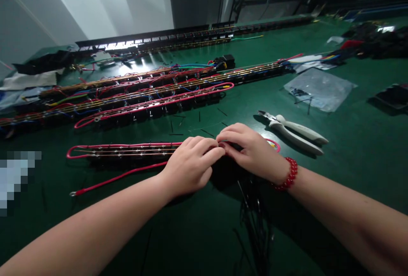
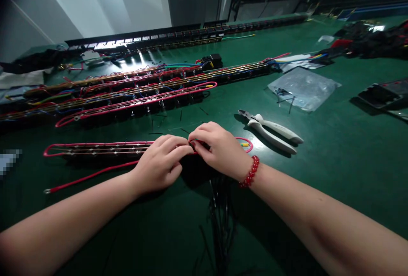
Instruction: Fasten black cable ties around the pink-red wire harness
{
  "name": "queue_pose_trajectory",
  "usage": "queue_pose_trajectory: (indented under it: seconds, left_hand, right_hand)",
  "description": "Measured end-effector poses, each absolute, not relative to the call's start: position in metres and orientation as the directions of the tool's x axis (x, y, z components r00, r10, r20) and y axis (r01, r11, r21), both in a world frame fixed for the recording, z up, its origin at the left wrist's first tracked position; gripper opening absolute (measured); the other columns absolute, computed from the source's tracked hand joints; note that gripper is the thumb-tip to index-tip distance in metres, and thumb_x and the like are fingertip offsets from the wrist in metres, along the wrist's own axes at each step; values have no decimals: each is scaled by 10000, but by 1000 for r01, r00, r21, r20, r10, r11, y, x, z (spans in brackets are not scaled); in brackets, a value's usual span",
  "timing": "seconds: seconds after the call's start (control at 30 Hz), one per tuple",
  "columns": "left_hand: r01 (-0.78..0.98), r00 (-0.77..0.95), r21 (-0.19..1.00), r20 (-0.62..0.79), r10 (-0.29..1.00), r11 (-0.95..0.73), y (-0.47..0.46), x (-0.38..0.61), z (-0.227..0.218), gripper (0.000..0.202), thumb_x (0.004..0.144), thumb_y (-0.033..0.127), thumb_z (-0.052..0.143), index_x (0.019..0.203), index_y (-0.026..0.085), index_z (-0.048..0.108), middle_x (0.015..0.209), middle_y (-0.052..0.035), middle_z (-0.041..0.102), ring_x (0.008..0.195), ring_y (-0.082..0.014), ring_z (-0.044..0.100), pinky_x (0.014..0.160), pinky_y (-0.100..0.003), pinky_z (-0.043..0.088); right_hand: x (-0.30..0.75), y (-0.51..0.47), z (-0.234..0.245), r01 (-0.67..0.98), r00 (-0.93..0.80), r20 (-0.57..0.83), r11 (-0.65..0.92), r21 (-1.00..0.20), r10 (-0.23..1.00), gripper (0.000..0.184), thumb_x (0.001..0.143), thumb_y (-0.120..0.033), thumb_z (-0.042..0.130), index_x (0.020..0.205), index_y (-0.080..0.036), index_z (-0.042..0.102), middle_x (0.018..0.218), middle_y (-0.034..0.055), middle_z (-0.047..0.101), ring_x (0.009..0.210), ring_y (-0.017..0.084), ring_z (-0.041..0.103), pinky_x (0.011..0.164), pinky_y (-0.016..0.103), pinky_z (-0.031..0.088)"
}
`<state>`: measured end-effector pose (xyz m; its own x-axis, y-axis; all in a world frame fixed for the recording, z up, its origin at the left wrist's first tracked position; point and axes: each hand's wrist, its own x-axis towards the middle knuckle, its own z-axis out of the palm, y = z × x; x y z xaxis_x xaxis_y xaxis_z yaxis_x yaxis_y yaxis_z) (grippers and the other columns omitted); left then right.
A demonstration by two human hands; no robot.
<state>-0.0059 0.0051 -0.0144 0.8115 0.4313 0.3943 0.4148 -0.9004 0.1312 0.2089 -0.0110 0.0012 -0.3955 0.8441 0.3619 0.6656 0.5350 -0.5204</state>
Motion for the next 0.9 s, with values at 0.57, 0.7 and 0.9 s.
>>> queue_pose_trajectory:
  seconds: [0.57,0.7,0.9]
  left_hand:
    - [412,736,301,446,509,-860,6,-5,-13,182,999,263,533,994,240,714,1065,-49,681,983,-186,597,872,-345,473]
    - [440,688,380,439,577,-814,5,-3,-9,228,1007,313,544,901,229,729,991,-39,684,934,-173,602,849,-324,489]
    - [476,669,427,393,631,-769,5,0,-7,238,1006,332,543,902,227,730,936,-35,667,893,-182,586,811,-336,477]
  right_hand:
    - [210,-12,4,614,-400,336,521,-593,853,119,919,-198,577,887,-209,691,933,74,717,923,216,638,838,372,520]
    - [212,-13,7,572,-400,354,533,-624,845,90,910,-227,617,859,-215,691,895,58,736,892,205,654,814,354,528]
    - [216,-14,7,526,-382,357,518,-674,853,109,926,-282,644,899,-211,721,886,45,763,804,162,687,727,298,527]
